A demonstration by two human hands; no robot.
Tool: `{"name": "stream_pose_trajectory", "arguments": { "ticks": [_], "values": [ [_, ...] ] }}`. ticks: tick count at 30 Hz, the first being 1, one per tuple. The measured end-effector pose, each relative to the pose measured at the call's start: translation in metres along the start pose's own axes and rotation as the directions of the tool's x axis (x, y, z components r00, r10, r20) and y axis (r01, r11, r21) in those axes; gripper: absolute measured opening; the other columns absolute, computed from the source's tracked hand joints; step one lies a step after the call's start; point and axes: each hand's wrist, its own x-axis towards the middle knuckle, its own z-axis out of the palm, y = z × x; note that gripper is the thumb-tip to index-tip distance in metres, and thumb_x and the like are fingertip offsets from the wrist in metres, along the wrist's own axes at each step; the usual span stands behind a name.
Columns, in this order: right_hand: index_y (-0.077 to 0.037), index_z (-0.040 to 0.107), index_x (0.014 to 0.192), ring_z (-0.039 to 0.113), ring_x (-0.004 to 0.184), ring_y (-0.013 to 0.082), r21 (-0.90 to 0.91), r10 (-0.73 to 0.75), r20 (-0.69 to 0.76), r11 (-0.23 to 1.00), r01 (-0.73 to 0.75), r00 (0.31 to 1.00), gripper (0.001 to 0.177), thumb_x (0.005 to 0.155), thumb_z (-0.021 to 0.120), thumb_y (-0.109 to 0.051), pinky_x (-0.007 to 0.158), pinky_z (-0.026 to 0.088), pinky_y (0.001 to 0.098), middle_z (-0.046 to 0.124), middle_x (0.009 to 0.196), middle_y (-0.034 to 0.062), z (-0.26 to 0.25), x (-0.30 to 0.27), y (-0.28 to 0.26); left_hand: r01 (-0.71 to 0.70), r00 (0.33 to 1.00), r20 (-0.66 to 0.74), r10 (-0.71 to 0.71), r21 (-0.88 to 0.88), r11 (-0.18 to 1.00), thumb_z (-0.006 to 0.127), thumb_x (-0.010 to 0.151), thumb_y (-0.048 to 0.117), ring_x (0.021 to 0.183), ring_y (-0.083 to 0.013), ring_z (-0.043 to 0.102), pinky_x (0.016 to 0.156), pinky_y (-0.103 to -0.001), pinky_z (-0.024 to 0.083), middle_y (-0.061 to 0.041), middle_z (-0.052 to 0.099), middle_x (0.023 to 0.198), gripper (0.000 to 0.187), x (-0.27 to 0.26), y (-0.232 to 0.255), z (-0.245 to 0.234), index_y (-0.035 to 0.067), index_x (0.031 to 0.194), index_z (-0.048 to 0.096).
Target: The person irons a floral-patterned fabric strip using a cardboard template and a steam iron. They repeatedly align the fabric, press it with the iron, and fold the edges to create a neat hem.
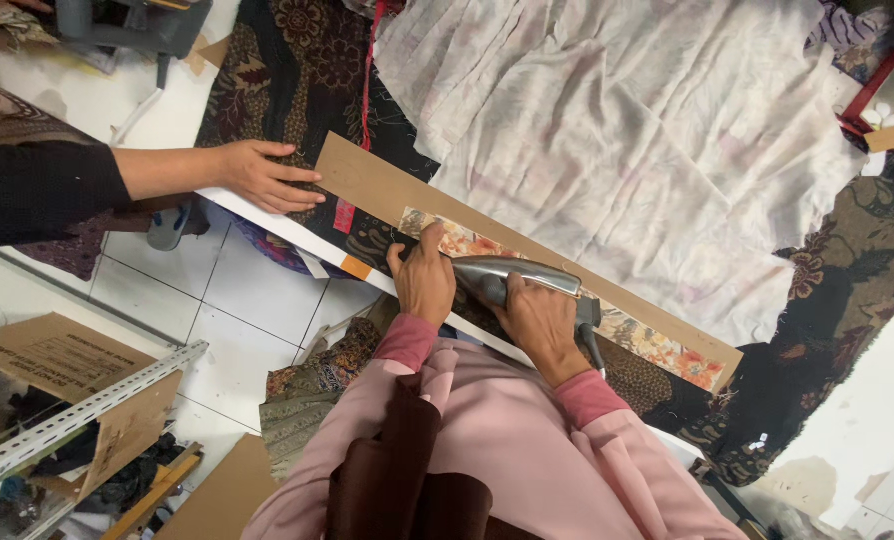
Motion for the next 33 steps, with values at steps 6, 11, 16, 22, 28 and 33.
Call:
{"name": "stream_pose_trajectory", "arguments": {
  "ticks": [6,11,16,22,28,33],
  "values": [
    [-0.007,0.068,0.097,0.070,0.065,0.0372,0.041,0.034,0.018,0.999,-0.035,0.999,0.044,0.079,0.082,-0.045,0.054,0.053,0.0504,0.071,0.073,0.0173,-0.001,0.012,-0.017,-0.016,0.998,0.056,0.019,-0.061,0.998,0.059,0.089,0.003,0.108,-0.0263,0.070,0.110,-0.054,0.028,-0.010,0.075,0.115,0.045,0.006,-0.009,-0.005,0.007,0.133,0.049],
    [-0.007,0.068,0.093,0.070,0.064,0.0362,0.027,0.003,-0.100,1.000,0.000,0.995,0.045,0.072,0.083,-0.044,0.053,0.054,0.0486,0.071,0.073,0.0173,-0.001,0.029,-0.033,-0.048,0.992,0.105,0.065,-0.156,0.987,0.055,0.088,0.000,0.108,-0.0238,0.071,0.112,-0.054,0.024,-0.008,0.076,0.114,0.042,0.020,-0.021,-0.015,0.007,0.129,0.050],
    [-0.008,0.066,0.093,0.070,0.063,0.0354,0.057,0.080,0.047,0.995,-0.082,0.996,0.041,0.079,0.082,-0.043,0.053,0.054,0.0486,0.071,0.070,0.0153,0.001,0.042,-0.045,-0.035,0.995,0.082,0.056,-0.236,0.971,0.052,0.086,-0.006,0.115,-0.0243,0.067,0.116,-0.049,0.029,-0.008,0.072,0.119,0.042,0.036,-0.052,-0.038,0.008,0.125,0.058],
    [-0.008,0.066,0.092,0.070,0.062,0.0353,0.037,0.059,-0.017,0.998,-0.058,0.998,0.041,0.074,0.082,-0.041,0.050,0.053,0.0485,0.070,0.069,0.0151,-0.001,0.049,-0.051,-0.140,0.962,0.202,0.182,-0.204,0.969,0.061,0.084,0.000,0.123,-0.0313,0.055,0.110,-0.047,0.037,-0.008,0.061,0.125,0.041,0.077,-0.091,-0.067,0.012,0.123,0.067],
    [-0.010,0.066,0.095,0.070,0.061,0.0348,0.035,0.108,0.081,0.993,-0.111,0.991,0.041,0.077,0.081,-0.043,0.050,0.053,0.0491,0.071,0.068,0.0139,-0.001,0.053,-0.055,-0.302,0.855,0.407,0.321,-0.112,0.947,0.084,0.074,0.021,0.121,-0.0316,0.053,0.103,-0.049,0.033,-0.007,0.060,0.110,0.035,0.117,-0.095,-0.060,0.013,0.104,0.067],
    [-0.009,0.065,0.093,0.071,0.060,0.0340,0.059,0.027,0.057,0.998,-0.031,0.998,0.038,0.075,0.081,-0.040,0.047,0.052,0.0477,0.071,0.071,0.0121,-0.002,0.050,-0.056,-0.298,0.834,0.446,0.325,-0.132,0.945,0.085,0.073,0.020,0.119,-0.0275,0.055,0.101,-0.048,0.033,-0.004,0.060,0.108,0.033,0.128,-0.098,-0.054,0.014,0.098,0.064]
  ]
}}
